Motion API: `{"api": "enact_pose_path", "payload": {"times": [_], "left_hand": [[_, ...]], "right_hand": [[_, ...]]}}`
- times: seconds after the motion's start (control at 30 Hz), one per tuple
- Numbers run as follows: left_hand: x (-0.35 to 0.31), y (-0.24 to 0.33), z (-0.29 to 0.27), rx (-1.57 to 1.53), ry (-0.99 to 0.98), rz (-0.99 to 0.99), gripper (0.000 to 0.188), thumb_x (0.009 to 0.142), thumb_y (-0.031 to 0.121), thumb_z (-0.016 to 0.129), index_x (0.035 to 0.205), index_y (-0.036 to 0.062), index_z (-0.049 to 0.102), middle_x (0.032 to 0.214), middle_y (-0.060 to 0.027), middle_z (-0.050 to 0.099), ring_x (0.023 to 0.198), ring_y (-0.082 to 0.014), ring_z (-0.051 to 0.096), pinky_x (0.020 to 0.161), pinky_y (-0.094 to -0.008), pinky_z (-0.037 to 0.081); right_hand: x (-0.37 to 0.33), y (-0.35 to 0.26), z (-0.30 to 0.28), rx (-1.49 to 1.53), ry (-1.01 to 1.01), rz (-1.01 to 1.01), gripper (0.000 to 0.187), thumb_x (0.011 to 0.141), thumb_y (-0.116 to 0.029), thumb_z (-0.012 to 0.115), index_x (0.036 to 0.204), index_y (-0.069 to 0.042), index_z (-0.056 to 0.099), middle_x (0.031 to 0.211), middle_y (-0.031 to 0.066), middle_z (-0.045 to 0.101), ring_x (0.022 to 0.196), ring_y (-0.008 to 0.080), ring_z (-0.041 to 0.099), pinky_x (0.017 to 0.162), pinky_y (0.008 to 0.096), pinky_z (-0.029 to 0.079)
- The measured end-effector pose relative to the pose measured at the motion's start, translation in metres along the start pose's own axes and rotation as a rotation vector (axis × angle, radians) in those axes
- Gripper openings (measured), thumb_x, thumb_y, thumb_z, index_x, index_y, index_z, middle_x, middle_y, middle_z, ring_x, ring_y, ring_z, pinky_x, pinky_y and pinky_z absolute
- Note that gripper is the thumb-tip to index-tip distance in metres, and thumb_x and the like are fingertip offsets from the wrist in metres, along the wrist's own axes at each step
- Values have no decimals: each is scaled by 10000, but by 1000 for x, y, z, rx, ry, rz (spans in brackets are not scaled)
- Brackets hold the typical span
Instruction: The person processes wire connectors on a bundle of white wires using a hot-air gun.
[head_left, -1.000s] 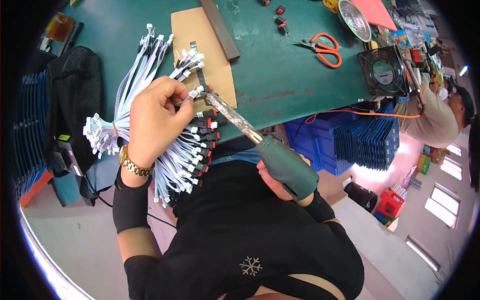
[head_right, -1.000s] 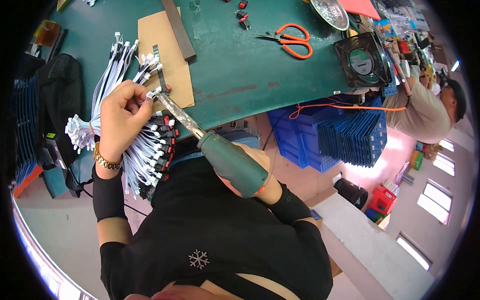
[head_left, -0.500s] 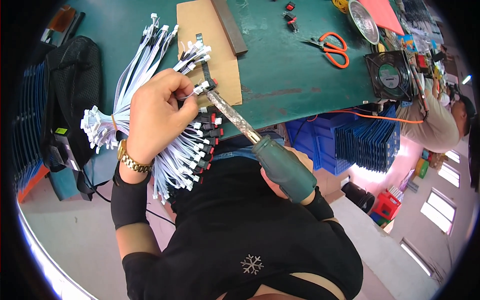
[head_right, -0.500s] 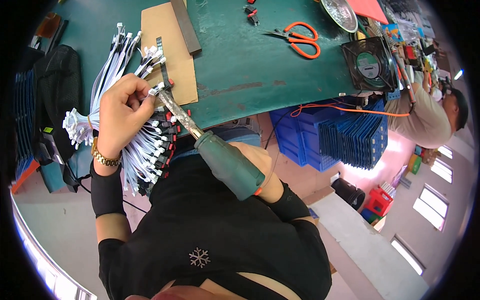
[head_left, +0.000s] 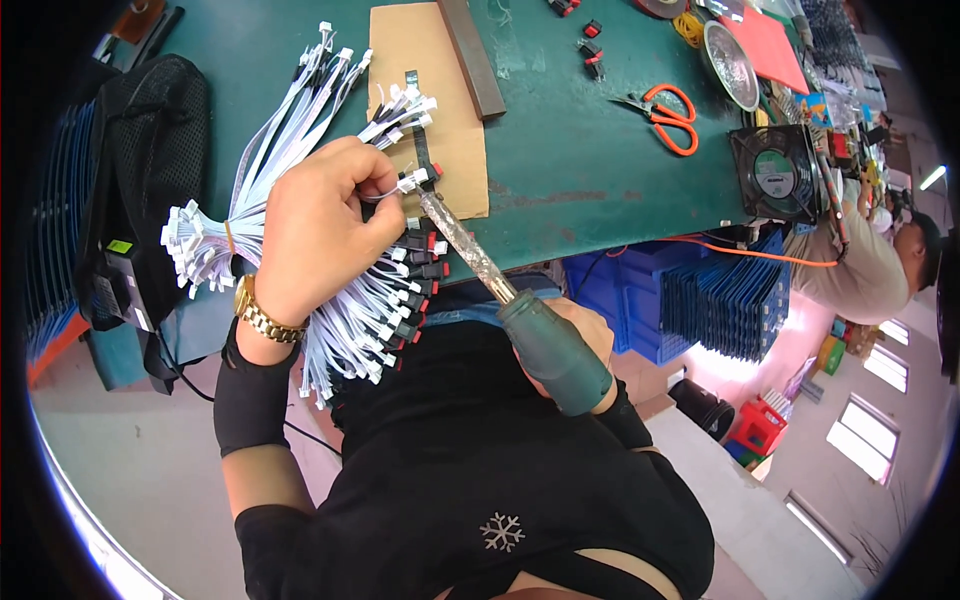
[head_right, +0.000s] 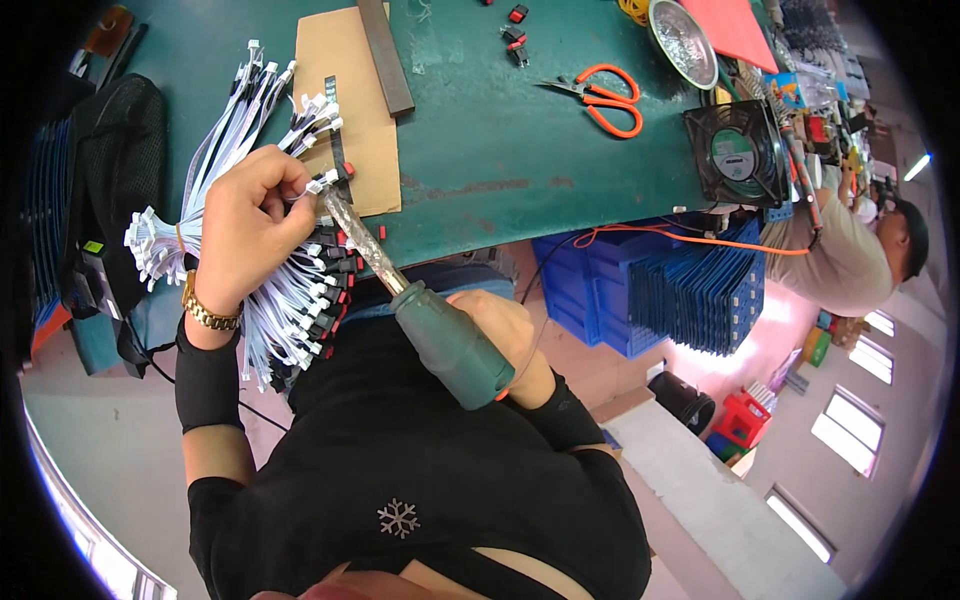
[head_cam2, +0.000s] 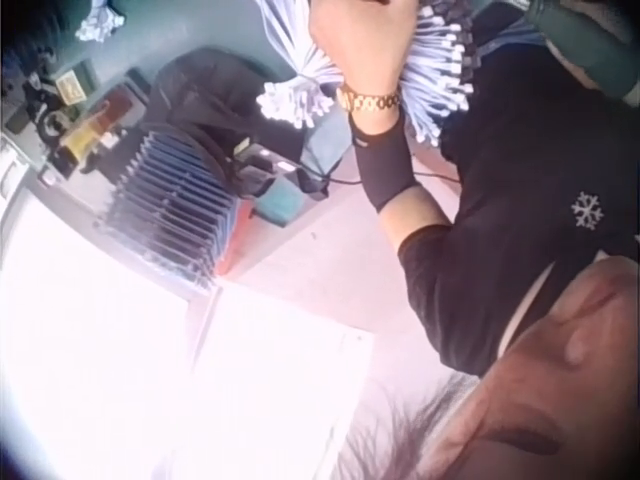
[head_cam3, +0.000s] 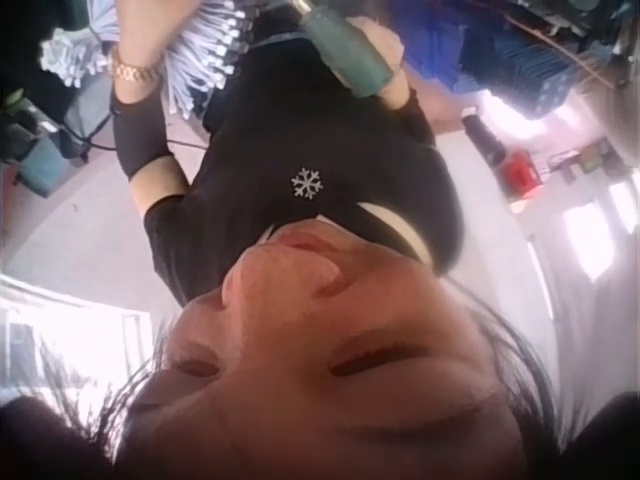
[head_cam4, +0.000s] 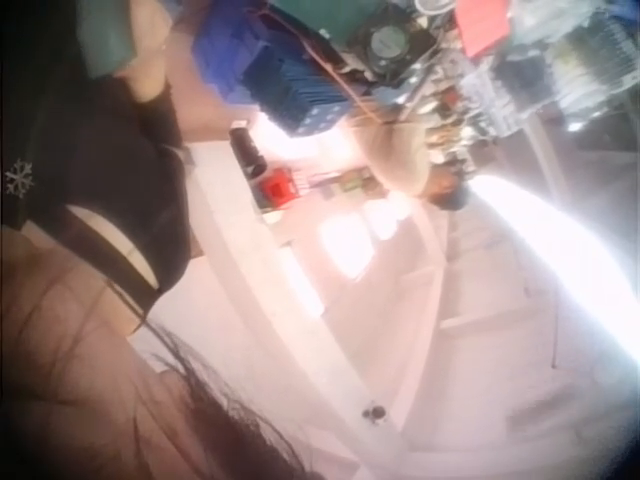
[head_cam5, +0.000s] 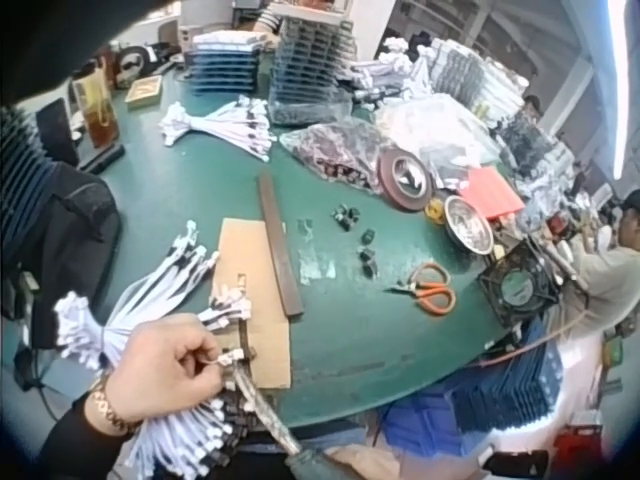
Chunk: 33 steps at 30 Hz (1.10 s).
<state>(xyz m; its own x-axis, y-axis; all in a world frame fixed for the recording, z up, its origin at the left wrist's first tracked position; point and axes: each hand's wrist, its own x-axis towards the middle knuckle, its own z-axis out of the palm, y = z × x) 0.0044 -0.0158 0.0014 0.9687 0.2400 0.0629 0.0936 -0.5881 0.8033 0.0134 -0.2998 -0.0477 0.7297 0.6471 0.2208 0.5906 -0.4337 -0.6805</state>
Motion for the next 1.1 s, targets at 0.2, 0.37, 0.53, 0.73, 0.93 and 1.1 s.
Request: {"api": "enact_pose_path", "payload": {"times": [0.2, 0.37, 0.53, 0.73, 0.93, 1.1], "left_hand": [[-5, -4, 2, 48, 26, -28, 86, 676, 60, 630, 728, 26, 572, 689, -76, 564, 549, -204, 528, 526, -298, 419], [-3, -2, -1, 42, 26, -15, 88, 678, 65, 635, 731, 29, 575, 689, -80, 568, 581, -218, 555, 543, -305, 435], [-3, -2, -1, 45, 23, -15, 89, 682, 69, 638, 734, 24, 582, 701, -86, 582, 604, -222, 575, 554, -309, 445], [-5, -3, -1, 54, 9, -22, 98, 699, 67, 636, 781, 14, 626, 712, -88, 587, 594, -227, 569, 556, -311, 447], [-8, -5, 1, 99, 74, 140, 198, 737, 13, 645, 935, 8, 633, 698, -24, 532, 476, -86, 363, 464, -235, 319], [-7, -2, -2, 101, 42, 124, 206, 740, 20, 647, 944, 31, 622, 702, -19, 527, 499, -99, 400, 483, -240, 348]], "right_hand": [[1, -11, -7, 3, -28, 54, 123, 688, -159, 724, 728, -71, 648, 651, 48, 619, 597, 217, 610, 566, 300, 481], [0, -13, -13, 153, -37, 86, 103, 828, -94, 604, 878, -4, 598, 741, 63, 610, 658, 140, 580, 588, 267, 470], [-7, -1, -14, 230, -182, 82, 238, 852, -61, 542, 1080, 5, 521, 870, 106, 587, 744, 171, 577, 670, 293, 481], [-5, -10, -9, 348, -70, 81, 255, 853, -48, 532, 1100, 7, 505, 888, 107, 572, 777, 182, 574, 693, 302, 476], [-7, -11, -6, 570, 86, 300, 226, 775, -1, 646, 999, 11, 624, 837, 95, 671, 726, 161, 648, 657, 266, 525], [-7, -6, 2, 809, 152, 211, 261, 873, -64, 579, 1123, 3, 540, 894, 92, 596, 755, 140, 574, 684, 266, 491]]}}
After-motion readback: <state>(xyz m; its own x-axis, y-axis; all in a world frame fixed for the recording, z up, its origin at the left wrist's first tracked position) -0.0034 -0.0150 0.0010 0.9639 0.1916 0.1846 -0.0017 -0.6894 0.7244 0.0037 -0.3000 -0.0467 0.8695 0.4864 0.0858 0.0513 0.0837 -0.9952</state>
